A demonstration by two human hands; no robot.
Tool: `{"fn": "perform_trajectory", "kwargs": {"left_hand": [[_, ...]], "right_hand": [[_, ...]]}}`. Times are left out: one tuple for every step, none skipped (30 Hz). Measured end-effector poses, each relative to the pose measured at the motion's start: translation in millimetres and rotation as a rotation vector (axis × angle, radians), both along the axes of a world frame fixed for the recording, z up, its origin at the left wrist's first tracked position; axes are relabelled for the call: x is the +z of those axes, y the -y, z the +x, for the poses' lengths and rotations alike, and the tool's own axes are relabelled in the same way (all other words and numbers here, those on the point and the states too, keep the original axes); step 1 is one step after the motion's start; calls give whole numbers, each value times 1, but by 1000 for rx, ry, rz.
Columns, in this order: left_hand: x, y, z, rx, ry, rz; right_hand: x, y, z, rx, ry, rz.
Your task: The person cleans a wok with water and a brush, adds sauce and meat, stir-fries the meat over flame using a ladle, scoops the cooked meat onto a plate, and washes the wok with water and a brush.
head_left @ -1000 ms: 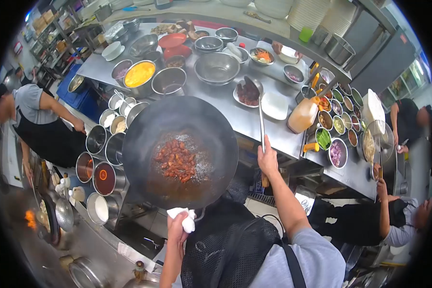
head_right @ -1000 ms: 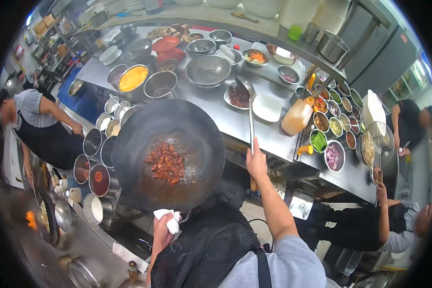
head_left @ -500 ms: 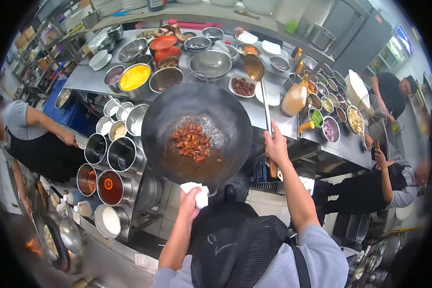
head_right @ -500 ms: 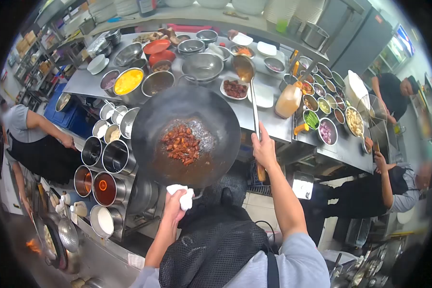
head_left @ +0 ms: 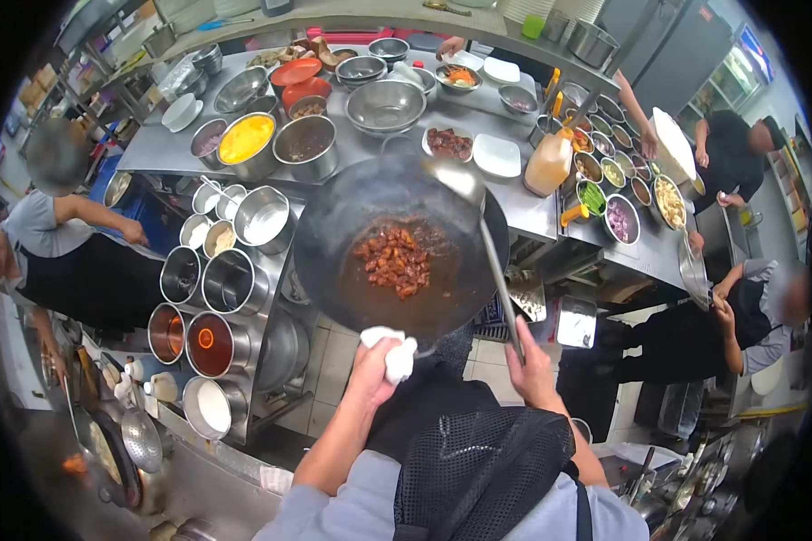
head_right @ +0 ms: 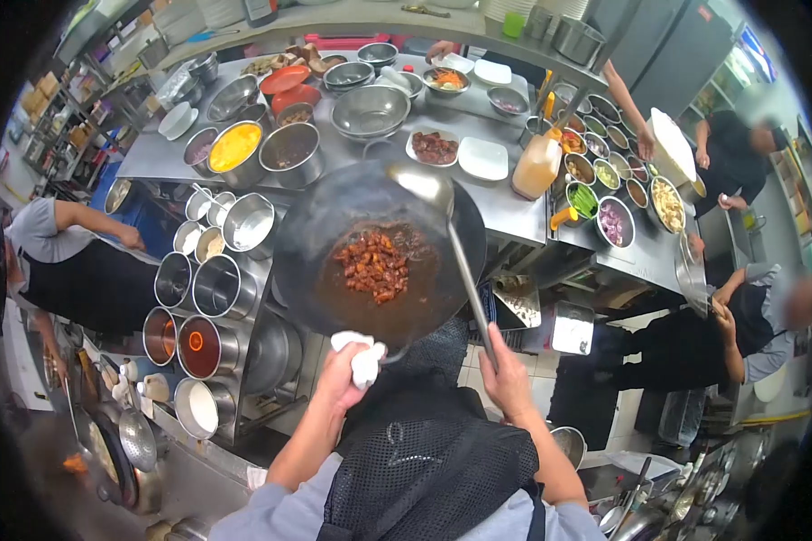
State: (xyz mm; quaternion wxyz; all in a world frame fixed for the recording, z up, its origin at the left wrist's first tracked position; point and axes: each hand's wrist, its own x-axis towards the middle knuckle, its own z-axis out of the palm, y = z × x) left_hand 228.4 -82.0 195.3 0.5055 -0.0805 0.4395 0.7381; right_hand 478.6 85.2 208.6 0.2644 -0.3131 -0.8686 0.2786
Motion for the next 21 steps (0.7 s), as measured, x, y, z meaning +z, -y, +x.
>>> {"fn": "perform_trajectory", "kwargs": {"left_hand": [[-3,-8,-3,11,57,40],[-6,-31,-11,23,114,78],[-3,-55,-17,-9,120,138],[-6,-68,-20,-31,115,234],[-27,-59,-12,-40,191,226],[-41,-50,-3,-49,258,231],[-36,-29,25,-47,198,153],[-28,0,55,-40,138,66],[-21,11,69,-43,55,75],[-19,19,85,-34,-9,75],[-35,20,83,-45,65,10],[-41,11,81,-60,46,43],[-44,2,79,-78,28,53],[-44,-7,79,-97,8,67],[-38,-11,81,-116,16,73],[-33,-15,84,-113,11,73],[-29,-19,86,-105,11,82],[-26,-24,87,-99,8,93],[-21,-29,88,-84,23,56],[-20,-33,87,-89,14,65],[-17,-40,85,-79,6,101]], "right_hand": [[10,-3,-8,1,-36,47],[23,-16,-17,2,-71,92],[32,-28,-22,-28,-45,-8],[42,-37,-24,-61,-18,-112],[58,-44,-27,-71,-46,-116],[80,-47,-20,-91,14,-190],[82,-54,-7,-65,-39,-138],[79,-54,13,-39,-91,-94],[79,-55,27,-54,-48,-121],[79,-56,40,-69,-5,-147],[79,-50,53,-102,6,-188],[76,-49,57,-112,6,-207],[73,-48,62,-122,7,-225],[70,-47,66,-132,7,-244],[69,-46,66,-131,10,-247],[69,-44,66,-133,5,-253],[68,-43,67,-134,0,-259],[67,-41,67,-136,-5,-265],[67,-39,69,-140,-7,-291],[66,-39,71,-139,-12,-291],[66,-41,72,-134,-22,-278]]}}
